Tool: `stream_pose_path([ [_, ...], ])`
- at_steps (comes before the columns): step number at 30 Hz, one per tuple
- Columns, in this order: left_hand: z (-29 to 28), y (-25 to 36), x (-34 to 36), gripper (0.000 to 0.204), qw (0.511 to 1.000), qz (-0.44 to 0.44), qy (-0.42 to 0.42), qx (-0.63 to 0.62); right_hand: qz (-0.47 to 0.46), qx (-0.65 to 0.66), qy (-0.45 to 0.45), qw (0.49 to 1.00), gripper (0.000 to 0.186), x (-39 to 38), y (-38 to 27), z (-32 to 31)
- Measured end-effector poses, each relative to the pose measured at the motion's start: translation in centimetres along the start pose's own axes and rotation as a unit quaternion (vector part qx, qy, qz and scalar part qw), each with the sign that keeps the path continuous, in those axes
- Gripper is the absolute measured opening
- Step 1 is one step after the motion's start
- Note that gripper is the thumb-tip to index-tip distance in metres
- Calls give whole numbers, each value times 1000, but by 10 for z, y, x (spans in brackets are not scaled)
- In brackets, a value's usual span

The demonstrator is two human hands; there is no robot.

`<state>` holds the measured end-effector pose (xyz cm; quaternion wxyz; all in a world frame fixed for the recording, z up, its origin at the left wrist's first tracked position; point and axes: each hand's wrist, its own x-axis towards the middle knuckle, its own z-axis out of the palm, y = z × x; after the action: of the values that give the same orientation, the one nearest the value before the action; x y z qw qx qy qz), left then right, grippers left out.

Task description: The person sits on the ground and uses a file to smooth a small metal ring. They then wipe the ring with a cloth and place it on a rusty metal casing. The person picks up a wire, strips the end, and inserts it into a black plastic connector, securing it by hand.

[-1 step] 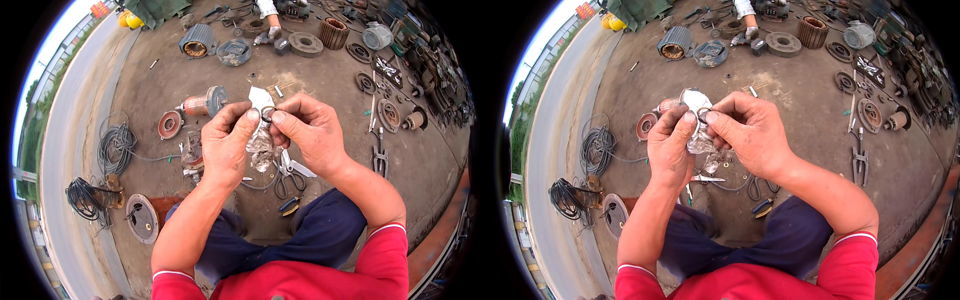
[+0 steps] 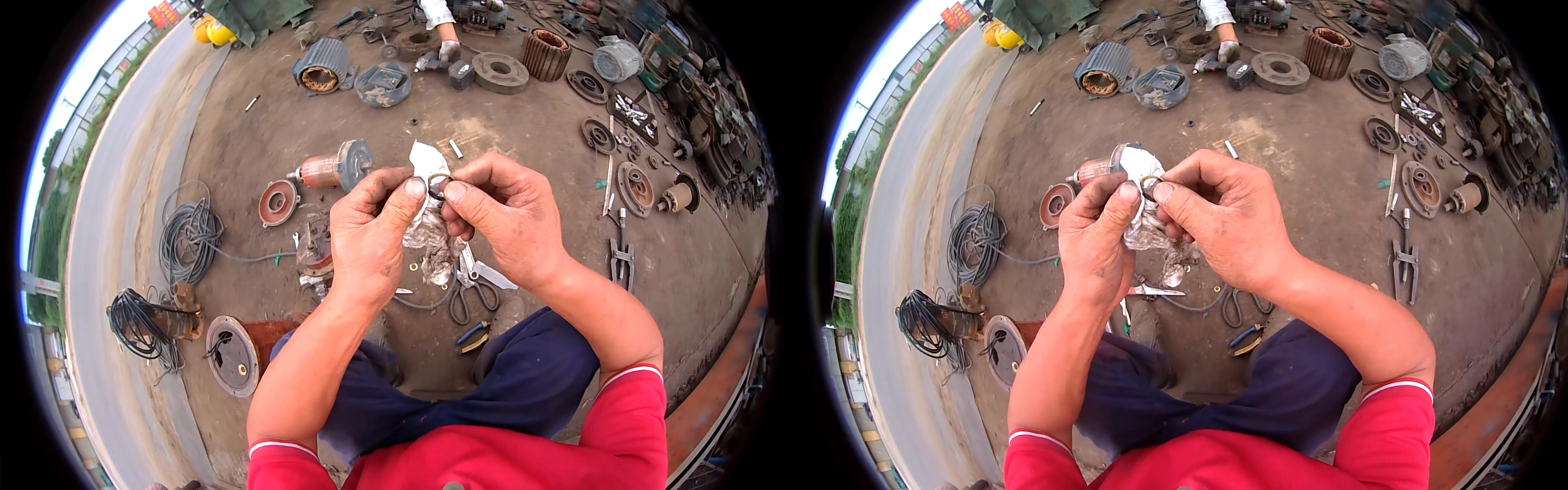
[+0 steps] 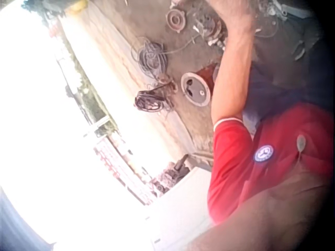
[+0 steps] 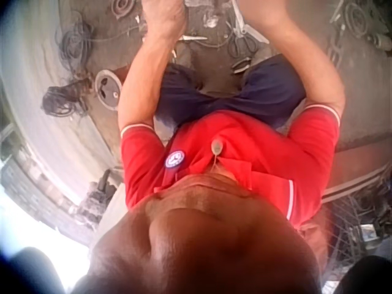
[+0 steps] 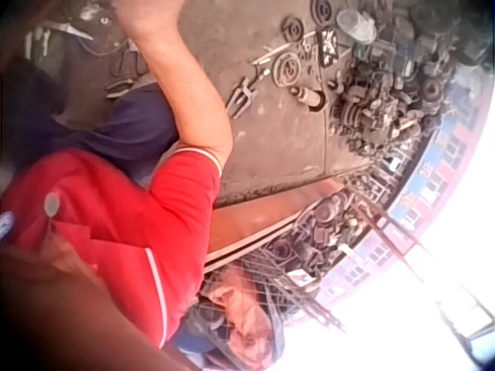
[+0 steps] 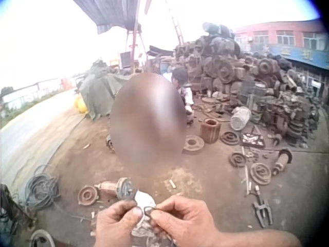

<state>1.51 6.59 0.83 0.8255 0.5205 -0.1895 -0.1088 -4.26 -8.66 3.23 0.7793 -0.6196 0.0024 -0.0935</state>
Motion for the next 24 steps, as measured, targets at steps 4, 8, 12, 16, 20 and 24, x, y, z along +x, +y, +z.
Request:
stream_pose_path([
  [4, -7, 1, 0, 17, 1000, -17, -1, 12, -10, -36, 7, 999, 7, 1, 2, 0],
  [8, -9, 2, 1, 19, 997, -49, 20, -48, -33, -68, 27, 997, 5, 2, 3, 2],
  [12, -1, 2, -2, 15, 999, -13, -4, 46, -59, -105, 15, 993, 4, 0, 10, 4],
  [16, -13, 18, 7, 21, 881, 184, -125, 417, -28, -201, -66, 977, 8, 4, 9, -9],
  [20, -14, 17, 10, 18, 843, 262, -135, 451, -1, -153, -83, 985, 11, 1, 5, -8],
  [24, 7, -5, -2, 8, 994, 42, -3, 102, -57, -56, -32, 996, 10, -2, 12, 0],
])
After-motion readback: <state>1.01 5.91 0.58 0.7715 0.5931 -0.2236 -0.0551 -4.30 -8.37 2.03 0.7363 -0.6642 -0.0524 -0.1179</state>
